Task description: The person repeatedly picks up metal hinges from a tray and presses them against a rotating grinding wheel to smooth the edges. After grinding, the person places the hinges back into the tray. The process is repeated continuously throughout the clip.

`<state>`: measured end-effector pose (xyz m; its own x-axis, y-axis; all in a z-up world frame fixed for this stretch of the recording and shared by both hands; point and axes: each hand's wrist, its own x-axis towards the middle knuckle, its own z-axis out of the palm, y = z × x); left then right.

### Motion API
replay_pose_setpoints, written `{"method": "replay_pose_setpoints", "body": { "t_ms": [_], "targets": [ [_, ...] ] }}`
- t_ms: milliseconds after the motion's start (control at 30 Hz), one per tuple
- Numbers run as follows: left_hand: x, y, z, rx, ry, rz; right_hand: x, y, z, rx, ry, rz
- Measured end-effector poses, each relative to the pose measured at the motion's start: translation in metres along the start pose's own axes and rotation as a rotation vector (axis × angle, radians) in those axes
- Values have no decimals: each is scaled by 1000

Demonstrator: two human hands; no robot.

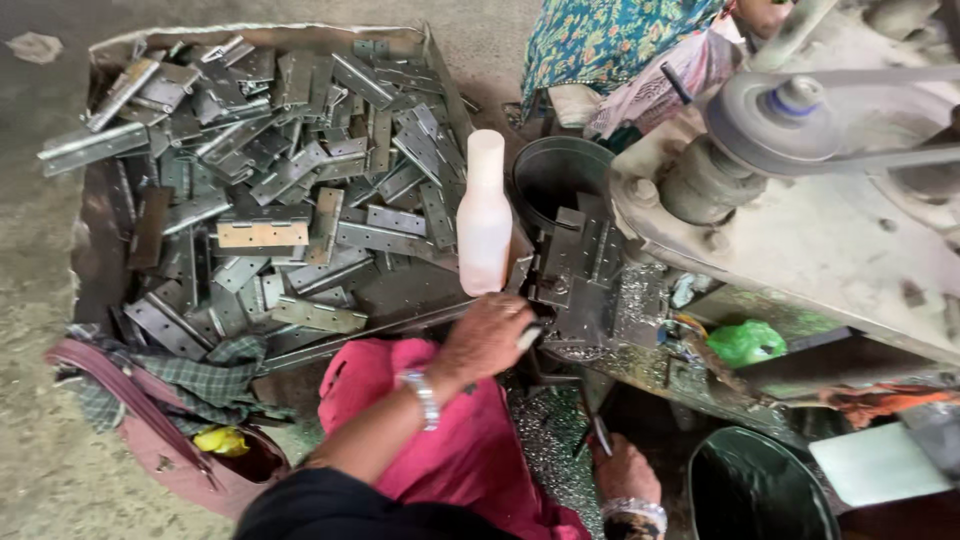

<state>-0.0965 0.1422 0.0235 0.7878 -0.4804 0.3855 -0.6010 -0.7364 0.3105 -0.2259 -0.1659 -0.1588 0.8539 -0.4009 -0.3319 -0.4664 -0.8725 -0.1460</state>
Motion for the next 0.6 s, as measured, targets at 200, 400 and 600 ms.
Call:
{"method": "replay_pose_setpoints", "body": {
  "t_ms": [200,400,600],
  "targets": [
    [-9,-166,-45,507,231,-296,-9,-31,-64,-67,-133,-26],
    [12,-213,-32,503,-73,-538,-18,-34,-69,-83,-115,-30],
    [-54,-184,-20,429,-29,-587,-24,-39,-77,-46,-77,-61]
  ]
}}
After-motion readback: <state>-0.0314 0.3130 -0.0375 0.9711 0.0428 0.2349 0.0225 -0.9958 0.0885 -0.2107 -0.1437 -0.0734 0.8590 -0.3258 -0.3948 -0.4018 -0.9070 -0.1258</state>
